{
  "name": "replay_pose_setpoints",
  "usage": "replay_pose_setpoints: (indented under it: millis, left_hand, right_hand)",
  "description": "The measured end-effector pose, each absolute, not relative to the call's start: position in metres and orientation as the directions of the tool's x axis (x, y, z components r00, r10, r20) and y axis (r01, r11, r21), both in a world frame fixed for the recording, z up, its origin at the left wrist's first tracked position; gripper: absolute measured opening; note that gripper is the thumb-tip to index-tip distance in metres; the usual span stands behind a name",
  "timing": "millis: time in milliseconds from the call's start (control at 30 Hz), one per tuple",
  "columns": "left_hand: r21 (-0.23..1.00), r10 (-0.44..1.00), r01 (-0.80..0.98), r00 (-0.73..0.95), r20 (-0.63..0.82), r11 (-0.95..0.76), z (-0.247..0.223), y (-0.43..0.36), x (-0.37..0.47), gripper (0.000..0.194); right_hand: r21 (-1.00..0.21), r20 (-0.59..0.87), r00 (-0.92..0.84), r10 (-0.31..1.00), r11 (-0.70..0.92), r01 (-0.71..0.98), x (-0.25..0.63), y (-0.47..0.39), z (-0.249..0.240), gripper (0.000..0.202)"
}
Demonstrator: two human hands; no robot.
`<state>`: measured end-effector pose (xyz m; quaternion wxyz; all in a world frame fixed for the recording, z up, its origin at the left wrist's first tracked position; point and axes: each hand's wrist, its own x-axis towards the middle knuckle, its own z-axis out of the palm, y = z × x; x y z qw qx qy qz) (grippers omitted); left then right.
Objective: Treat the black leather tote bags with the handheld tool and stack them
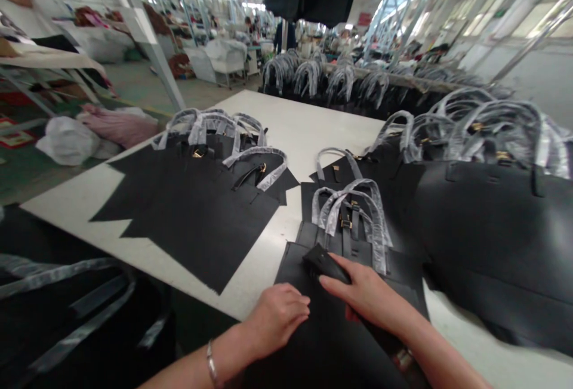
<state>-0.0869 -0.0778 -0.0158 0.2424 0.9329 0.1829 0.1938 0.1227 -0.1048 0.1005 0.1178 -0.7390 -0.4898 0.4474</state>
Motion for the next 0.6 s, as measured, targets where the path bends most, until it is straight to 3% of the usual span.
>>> replay_pose_setpoints:
  millis: [133,233,333,467,600]
  left_hand:
    - [0.522,0.466,0.261,0.828,0.311,-0.812,-0.021,-0.075,-0.086,0.020]
    - [0.564,0.688,0.483,0.690,0.225,-0.669,-0.006,-0.045,-0.084,0.016]
    - [0.494,0.825,0.698,0.559,0.077,-0.519,0.011,-0.007,-0.081,0.011]
    - [0.290,0.763,0.742,0.644,-0.058,-0.604,0.024,0.017,-0.070,0.017]
    - [0.241,0.717,0.716,0.690,-0.101,-0.655,0.028,0.011,-0.052,0.021]
  right_hand:
    - [-0.615,-0.547,0.065,0.835,-0.453,0.645,0.105,-0.080,0.098,0.052]
    - [-0.636,-0.501,0.082,0.862,-0.430,0.641,0.102,-0.076,0.092,0.052]
    - [-0.641,-0.455,0.113,0.884,-0.412,0.648,0.102,-0.080,0.087,0.056]
    - [-0.602,-0.438,0.165,0.884,-0.425,0.676,0.099,-0.089,0.081,0.062]
    - [-0.578,-0.432,0.193,0.881,-0.435,0.690,0.094,-0.094,0.076,0.065]
